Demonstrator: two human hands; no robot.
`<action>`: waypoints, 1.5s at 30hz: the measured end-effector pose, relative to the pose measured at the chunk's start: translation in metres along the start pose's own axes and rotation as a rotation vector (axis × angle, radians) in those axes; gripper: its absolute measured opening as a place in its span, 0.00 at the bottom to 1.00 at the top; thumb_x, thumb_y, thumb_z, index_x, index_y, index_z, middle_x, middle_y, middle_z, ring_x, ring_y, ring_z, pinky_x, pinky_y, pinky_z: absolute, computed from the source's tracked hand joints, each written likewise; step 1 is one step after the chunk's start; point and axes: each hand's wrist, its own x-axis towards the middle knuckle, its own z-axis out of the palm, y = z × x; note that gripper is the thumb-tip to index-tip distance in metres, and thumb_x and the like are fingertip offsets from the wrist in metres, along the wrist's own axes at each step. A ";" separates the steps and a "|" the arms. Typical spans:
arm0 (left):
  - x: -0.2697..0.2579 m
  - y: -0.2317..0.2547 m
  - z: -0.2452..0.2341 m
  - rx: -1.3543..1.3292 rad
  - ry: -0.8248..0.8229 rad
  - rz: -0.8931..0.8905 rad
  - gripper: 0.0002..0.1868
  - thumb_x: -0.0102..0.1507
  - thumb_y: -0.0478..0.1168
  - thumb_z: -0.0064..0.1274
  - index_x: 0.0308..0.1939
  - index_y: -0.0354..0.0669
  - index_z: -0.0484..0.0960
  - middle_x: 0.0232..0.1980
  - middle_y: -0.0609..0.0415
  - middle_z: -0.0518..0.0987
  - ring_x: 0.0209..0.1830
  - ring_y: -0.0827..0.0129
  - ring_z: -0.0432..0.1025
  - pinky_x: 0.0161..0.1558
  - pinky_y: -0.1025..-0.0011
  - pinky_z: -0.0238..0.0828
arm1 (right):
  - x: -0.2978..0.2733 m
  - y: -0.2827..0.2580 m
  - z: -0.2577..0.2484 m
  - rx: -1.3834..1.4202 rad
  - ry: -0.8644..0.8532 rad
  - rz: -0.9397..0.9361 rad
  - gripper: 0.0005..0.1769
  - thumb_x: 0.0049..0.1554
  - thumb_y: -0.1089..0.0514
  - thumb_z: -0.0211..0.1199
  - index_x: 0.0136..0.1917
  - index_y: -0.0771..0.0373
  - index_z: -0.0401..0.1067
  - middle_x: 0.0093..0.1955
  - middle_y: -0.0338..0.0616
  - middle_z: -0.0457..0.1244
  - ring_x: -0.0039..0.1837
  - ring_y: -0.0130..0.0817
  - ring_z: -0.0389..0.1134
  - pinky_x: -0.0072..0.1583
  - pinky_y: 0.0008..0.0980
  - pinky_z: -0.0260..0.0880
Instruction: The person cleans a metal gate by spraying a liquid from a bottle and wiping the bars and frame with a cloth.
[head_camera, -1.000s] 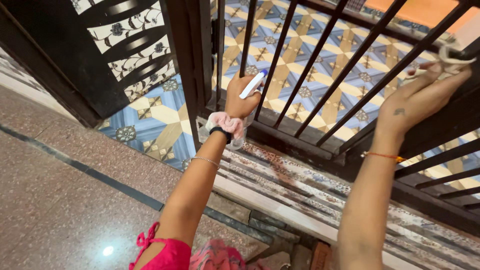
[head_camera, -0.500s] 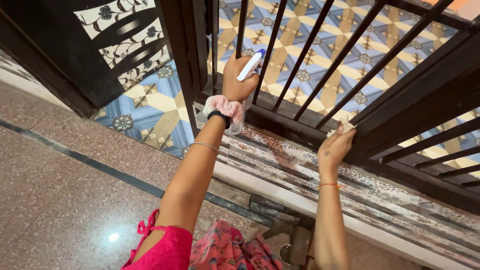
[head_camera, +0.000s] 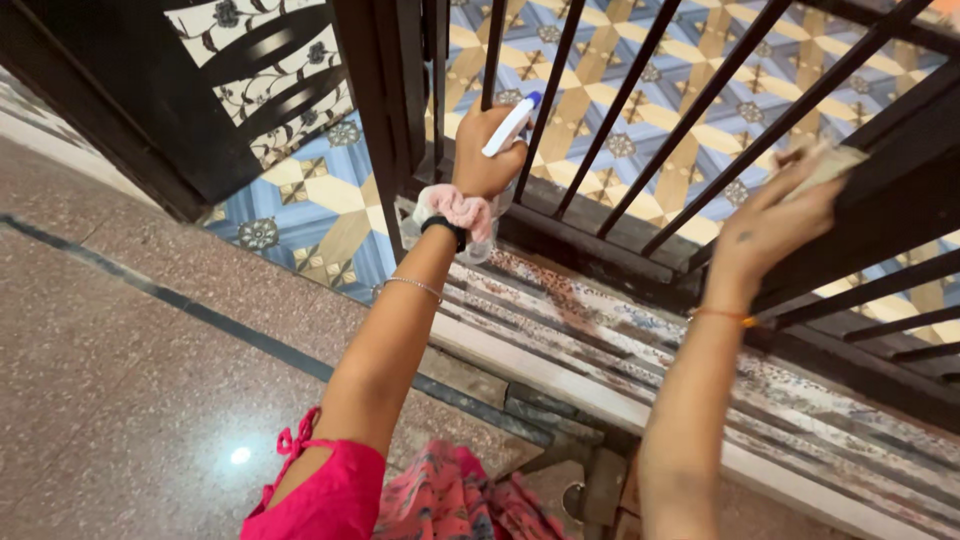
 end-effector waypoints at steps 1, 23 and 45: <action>0.002 0.002 0.002 -0.006 -0.001 0.012 0.15 0.48 0.32 0.51 0.37 0.42 0.86 0.40 0.41 0.81 0.44 0.44 0.75 0.47 0.59 0.73 | -0.020 0.004 -0.002 -0.087 -0.018 0.086 0.13 0.75 0.59 0.48 0.56 0.74 0.66 0.48 0.54 0.69 0.50 0.44 0.75 0.53 0.41 0.73; -0.005 0.032 -0.014 -0.018 0.045 -0.126 0.14 0.49 0.32 0.52 0.38 0.41 0.85 0.44 0.41 0.79 0.43 0.44 0.75 0.46 0.60 0.74 | 0.024 -0.067 0.036 0.045 -0.214 -0.003 0.13 0.74 0.69 0.47 0.70 0.72 0.58 0.62 0.55 0.68 0.57 0.41 0.75 0.56 0.35 0.78; -0.004 0.044 -0.034 0.383 -0.613 -1.011 0.14 0.49 0.32 0.52 0.38 0.41 0.86 0.44 0.42 0.79 0.43 0.46 0.76 0.45 0.61 0.74 | 0.049 -0.049 0.093 0.329 -0.156 0.065 0.36 0.75 0.35 0.43 0.54 0.69 0.76 0.51 0.48 0.72 0.54 0.33 0.75 0.63 0.35 0.74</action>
